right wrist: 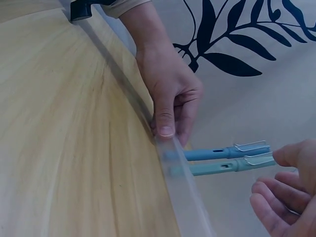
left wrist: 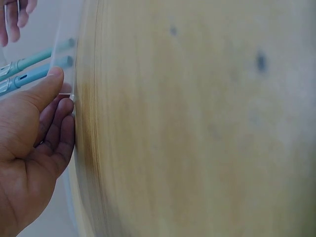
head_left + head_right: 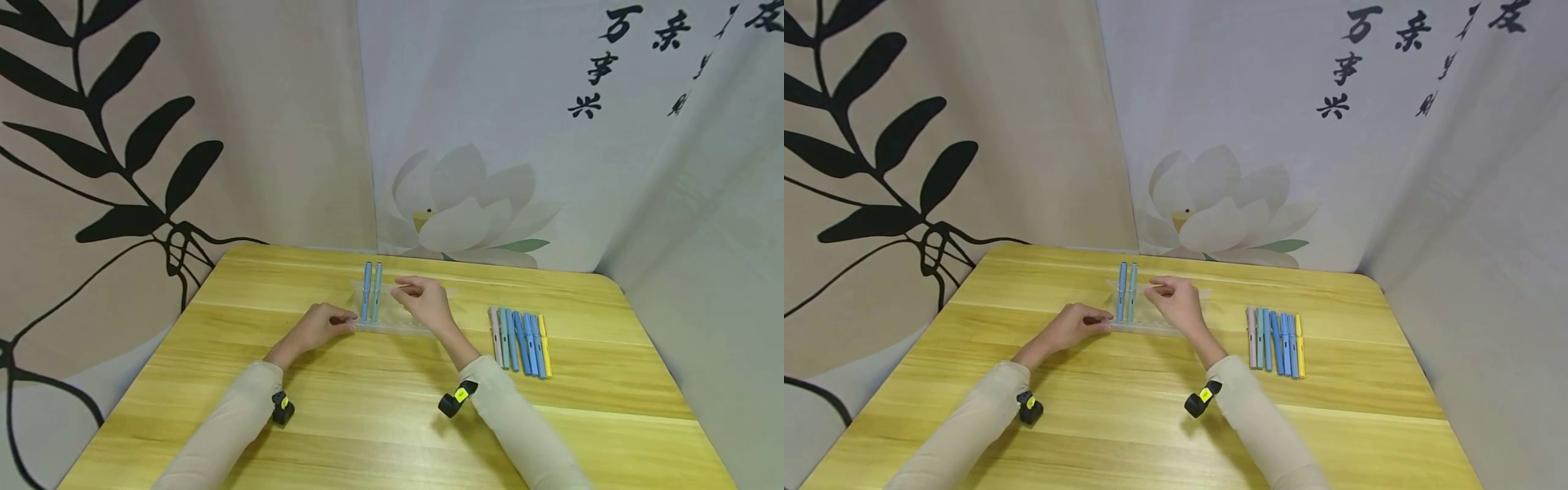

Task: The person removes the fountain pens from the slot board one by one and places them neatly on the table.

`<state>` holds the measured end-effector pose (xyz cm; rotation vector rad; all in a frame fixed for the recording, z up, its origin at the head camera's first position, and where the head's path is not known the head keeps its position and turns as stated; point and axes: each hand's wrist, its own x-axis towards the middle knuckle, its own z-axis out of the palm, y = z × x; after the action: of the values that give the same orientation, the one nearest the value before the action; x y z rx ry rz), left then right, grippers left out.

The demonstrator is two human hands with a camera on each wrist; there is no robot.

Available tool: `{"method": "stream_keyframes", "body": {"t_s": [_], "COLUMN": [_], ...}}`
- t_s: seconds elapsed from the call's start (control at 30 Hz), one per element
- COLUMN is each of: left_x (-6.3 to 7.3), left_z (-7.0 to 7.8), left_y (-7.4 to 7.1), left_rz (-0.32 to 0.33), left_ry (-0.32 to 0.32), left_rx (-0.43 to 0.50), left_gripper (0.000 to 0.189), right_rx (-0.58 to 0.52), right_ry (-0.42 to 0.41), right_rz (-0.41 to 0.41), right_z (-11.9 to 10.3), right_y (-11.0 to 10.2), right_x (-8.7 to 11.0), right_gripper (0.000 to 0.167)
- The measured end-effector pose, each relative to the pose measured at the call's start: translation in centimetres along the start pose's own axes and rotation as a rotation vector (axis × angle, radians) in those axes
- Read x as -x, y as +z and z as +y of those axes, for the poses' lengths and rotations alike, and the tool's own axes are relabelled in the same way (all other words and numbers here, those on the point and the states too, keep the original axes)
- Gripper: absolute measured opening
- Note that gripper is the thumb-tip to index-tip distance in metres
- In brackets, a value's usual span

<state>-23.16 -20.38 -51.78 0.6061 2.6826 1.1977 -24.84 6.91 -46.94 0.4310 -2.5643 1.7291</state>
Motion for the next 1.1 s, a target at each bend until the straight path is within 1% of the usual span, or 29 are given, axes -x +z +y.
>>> {"method": "stream_keyframes", "body": {"t_s": [0.17, 0.33, 0.6, 0.83, 1.1], "left_x": [-0.1, -0.2, -0.2, -0.2, -0.2], "left_z": [0.0, 0.0, 0.0, 0.0, 0.1], "left_y": [0.1, 0.0, -0.1, -0.1, -0.1], "left_rz": [0.002, -0.002, -0.004, -0.002, -0.002], "left_ry": [0.002, 0.004, 0.02, 0.017, 0.018], "left_rx": [0.005, 0.006, -0.003, 0.001, 0.002], "left_gripper": [0.032, 0.031, 0.03, 0.031, 0.031], "right_rx": [0.005, -0.008, 0.003, 0.032, 0.043], "right_ry": [0.008, 0.002, 0.031, 0.048, 0.042], "right_rz": [-0.013, -0.016, -0.007, 0.001, -0.007], "right_z": [0.4, 0.3, 0.3, 0.3, 0.3], "right_y": [1.2, 2.0, 3.0, 3.6, 3.8], "right_x": [-0.6, -0.9, -1.5, -1.7, -1.8], "right_gripper": [0.034, 0.037, 0.034, 0.036, 0.04]}}
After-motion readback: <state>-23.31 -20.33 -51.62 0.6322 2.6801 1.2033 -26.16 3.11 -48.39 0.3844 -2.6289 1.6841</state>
